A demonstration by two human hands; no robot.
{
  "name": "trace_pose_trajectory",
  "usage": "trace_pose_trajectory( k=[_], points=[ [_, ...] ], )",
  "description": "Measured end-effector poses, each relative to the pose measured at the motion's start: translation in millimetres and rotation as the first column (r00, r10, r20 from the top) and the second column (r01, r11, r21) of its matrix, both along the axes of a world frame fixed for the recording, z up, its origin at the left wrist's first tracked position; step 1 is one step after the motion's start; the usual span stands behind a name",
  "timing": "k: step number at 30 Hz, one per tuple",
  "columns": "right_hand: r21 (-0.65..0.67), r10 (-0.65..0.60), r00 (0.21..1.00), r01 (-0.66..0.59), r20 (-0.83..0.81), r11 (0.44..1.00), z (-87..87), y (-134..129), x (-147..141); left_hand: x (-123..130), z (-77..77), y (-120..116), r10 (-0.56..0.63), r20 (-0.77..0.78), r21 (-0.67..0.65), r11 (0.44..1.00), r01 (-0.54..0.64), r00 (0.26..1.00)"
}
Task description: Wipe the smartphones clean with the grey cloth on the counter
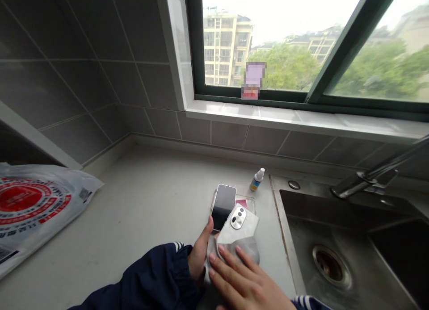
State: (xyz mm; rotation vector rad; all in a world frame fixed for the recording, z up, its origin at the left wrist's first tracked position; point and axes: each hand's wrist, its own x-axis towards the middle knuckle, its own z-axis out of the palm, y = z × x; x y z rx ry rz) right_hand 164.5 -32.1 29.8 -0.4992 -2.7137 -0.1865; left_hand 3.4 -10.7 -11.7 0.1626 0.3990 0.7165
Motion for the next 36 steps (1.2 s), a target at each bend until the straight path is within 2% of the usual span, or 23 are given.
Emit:
trace_pose_trajectory(
  k=[3, 9, 14, 16, 17, 20, 22, 26, 28, 32, 36],
  points=[
    [-0.009, 0.040, 0.999, -0.040, 0.026, 0.999, 2.7, -2, 2, 1, 2.6, 2, 0.041, 0.022, -0.059, 0.997, -0.040, 0.999],
    [-0.098, 0.056, 0.997, -0.062, -0.061, 0.993, -2.8, -1, 1, 1, 8.9, 0, 0.049, 0.102, -0.039, 0.998, -0.045, 0.994],
    [-0.207, 0.012, 0.951, -0.079, -0.308, 0.975, 4.2, -1, 0, 6, 20.0, -3, 0.073, 0.116, -0.018, 0.997, -0.072, 0.991],
    [-0.285, -0.020, 0.956, -0.067, -0.293, 0.956, 10.3, -2, 1, 8, 23.2, -3, 0.106, 0.113, 0.013, 0.994, -0.108, 0.988],
    [-0.327, -0.071, 0.963, -0.020, -0.262, 0.945, 12.5, -4, 2, 9, 23.1, -3, 0.119, 0.112, 0.028, 0.992, -0.123, 0.987],
    [-0.441, -0.282, 0.941, 0.175, -0.189, 0.880, 13.6, -8, 6, 7, 14.6, -2, 0.102, 0.106, 0.098, 0.989, -0.113, 0.989],
    [-0.503, -0.363, 0.917, 0.239, -0.163, 0.831, 12.3, -9, 9, 4, 4.4, -2, 0.090, 0.082, 0.152, 0.983, -0.102, 0.993],
    [-0.668, -0.501, 0.863, 0.335, -0.065, 0.664, 14.8, -4, 12, 1, -13.1, -4, 0.009, 0.022, 0.192, 0.981, -0.013, 1.000],
    [-0.709, -0.549, 0.836, 0.384, -0.006, 0.591, 17.0, 2, 14, 0, -17.6, -6, -0.038, -0.021, 0.186, 0.982, 0.042, 0.999],
    [-0.785, -0.597, 0.801, 0.399, 0.046, 0.475, 14.9, 13, 18, 0, -20.5, -6, -0.050, -0.086, 0.209, 0.976, 0.067, 0.995],
    [-0.853, -0.622, 0.782, 0.351, 0.040, 0.386, 10.1, 18, 19, -3, -17.3, -5, -0.019, -0.111, 0.367, 0.928, 0.058, 0.994]
  ],
)
